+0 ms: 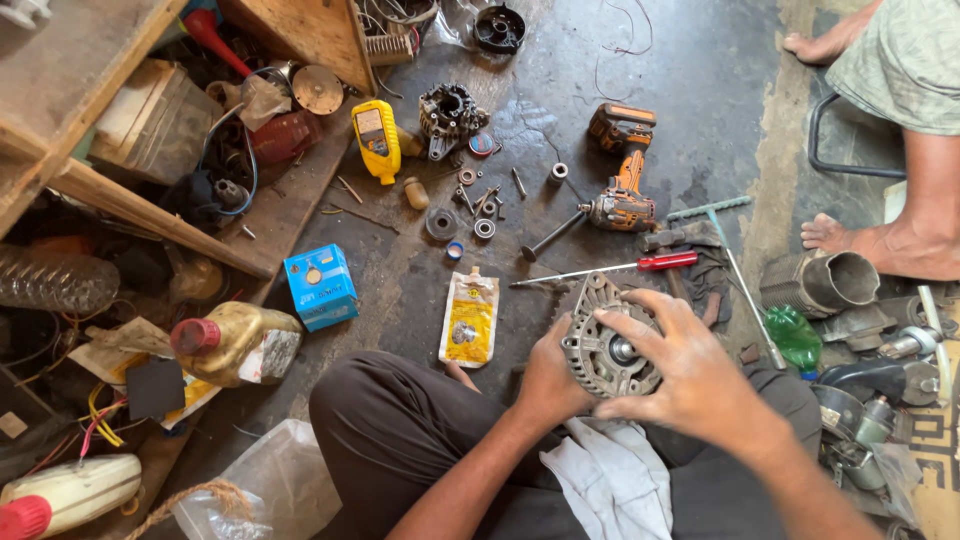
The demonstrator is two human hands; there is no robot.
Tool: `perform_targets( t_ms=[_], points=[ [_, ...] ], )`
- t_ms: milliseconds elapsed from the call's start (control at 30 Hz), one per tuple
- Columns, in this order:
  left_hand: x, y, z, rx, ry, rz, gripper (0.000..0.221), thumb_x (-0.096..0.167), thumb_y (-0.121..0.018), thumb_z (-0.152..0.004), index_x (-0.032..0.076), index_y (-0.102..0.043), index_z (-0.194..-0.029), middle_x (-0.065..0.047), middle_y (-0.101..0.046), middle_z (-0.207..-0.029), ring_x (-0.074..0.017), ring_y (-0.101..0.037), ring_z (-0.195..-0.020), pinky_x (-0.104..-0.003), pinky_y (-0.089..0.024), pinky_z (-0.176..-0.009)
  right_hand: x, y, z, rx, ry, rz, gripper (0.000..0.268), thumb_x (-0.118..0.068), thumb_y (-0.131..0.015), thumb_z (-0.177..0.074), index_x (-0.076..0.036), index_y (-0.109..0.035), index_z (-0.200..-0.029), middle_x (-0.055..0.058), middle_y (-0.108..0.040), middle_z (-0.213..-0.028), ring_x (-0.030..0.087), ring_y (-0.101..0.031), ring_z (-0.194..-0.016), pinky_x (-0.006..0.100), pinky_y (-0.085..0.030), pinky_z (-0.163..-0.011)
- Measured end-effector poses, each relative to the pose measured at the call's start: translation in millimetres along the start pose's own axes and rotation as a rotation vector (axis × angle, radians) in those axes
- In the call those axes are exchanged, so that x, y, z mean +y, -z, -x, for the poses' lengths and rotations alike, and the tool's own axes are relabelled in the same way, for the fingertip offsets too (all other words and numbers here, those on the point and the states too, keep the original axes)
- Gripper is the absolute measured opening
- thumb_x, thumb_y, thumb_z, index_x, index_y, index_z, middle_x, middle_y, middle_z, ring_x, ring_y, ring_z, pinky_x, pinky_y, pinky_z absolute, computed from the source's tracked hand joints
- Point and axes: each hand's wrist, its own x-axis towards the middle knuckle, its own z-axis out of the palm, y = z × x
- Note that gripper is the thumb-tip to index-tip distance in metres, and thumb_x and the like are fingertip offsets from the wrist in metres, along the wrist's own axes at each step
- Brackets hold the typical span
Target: The person sits on the floor and assembles a mechanical component, likely a clutch assembly, by hand. They insert small metal pieces into the central hub, then attach a larger metal plate and use a hammer to tap a ring into place.
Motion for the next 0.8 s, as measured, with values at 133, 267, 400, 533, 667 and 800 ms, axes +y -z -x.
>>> perform_targets(
  t_ms=[133,267,400,533,667,800],
  points=[
    [7,1,-3,0.019,-0.081,-0.047,0.063,0.027,-0.09,-0.068,0.001,-0.063,-0.119,-0.018,-0.072,-0.11,-0.0346,-0.073,-0.103,-0.039,-0.058,-0.09,34,21,-31,-0.037,-0.071,-0.139,0.05,-0.033,-0.071,-0.084,-0.009,-0.065,-0.127,0.015,-0.069,-0.119,0.03,-0.067,-0.11,0.041,-0.051,-0.092],
    [9,3,-1,0.017,-0.069,-0.03,0.061,0.025,-0.089,-0.069,0.001,-0.064,-0.118,-0.018,-0.072,-0.11,-0.0338,-0.074,-0.104,-0.038,-0.058,-0.091,90,3,-90,-0.155,-0.48,-0.09,0.028,-0.024,-0.069,-0.094,-0.01,-0.075,-0.117,0.016,-0.073,-0.075,0.027,-0.072,-0.068,0.036,-0.057,-0.069],
    [6,4,0,-0.006,-0.048,0.035,0.058,0.024,-0.088,-0.072,0.001,-0.065,-0.121,-0.016,-0.074,-0.112,-0.0314,-0.074,-0.104,-0.036,-0.058,-0.093,143,-72,-168,-0.132,-0.082,-0.077,0.022,-0.022,-0.076,-0.086,-0.009,-0.077,-0.104,0.013,-0.075,-0.086,0.026,-0.073,-0.075,0.037,-0.056,-0.071],
    [9,5,4,-0.049,0.081,0.192,0.06,0.024,-0.087,-0.073,0.002,-0.065,-0.125,-0.012,-0.075,-0.115,-0.0245,-0.074,-0.107,-0.033,-0.057,-0.097,188,-147,-236,-0.289,0.051,0.019,0.018,-0.02,-0.074,-0.084,-0.012,-0.079,-0.099,0.013,-0.076,-0.093,0.034,-0.072,-0.085,0.044,-0.056,-0.076],
    [8,8,-5,-0.096,0.144,0.332,0.061,0.024,-0.086,-0.074,0.002,-0.064,-0.127,-0.012,-0.075,-0.117,-0.0233,-0.074,-0.109,-0.033,-0.057,-0.098,213,-205,-291,-0.246,0.219,0.033,0.019,-0.016,-0.069,-0.086,-0.013,-0.077,-0.103,0.01,-0.076,-0.104,0.034,-0.07,-0.095,0.045,-0.056,-0.081],
    [-5,11,-11,-0.141,0.13,0.334,0.062,0.023,-0.086,-0.075,0.002,-0.064,-0.129,-0.011,-0.075,-0.119,-0.022,-0.073,-0.111,-0.032,-0.056,-0.1,227,-260,-313,-0.29,0.287,0.107,0.023,-0.016,-0.068,-0.087,-0.012,-0.072,-0.109,0.011,-0.07,-0.107,0.034,-0.069,-0.094,0.046,-0.055,-0.076]
  ],
)
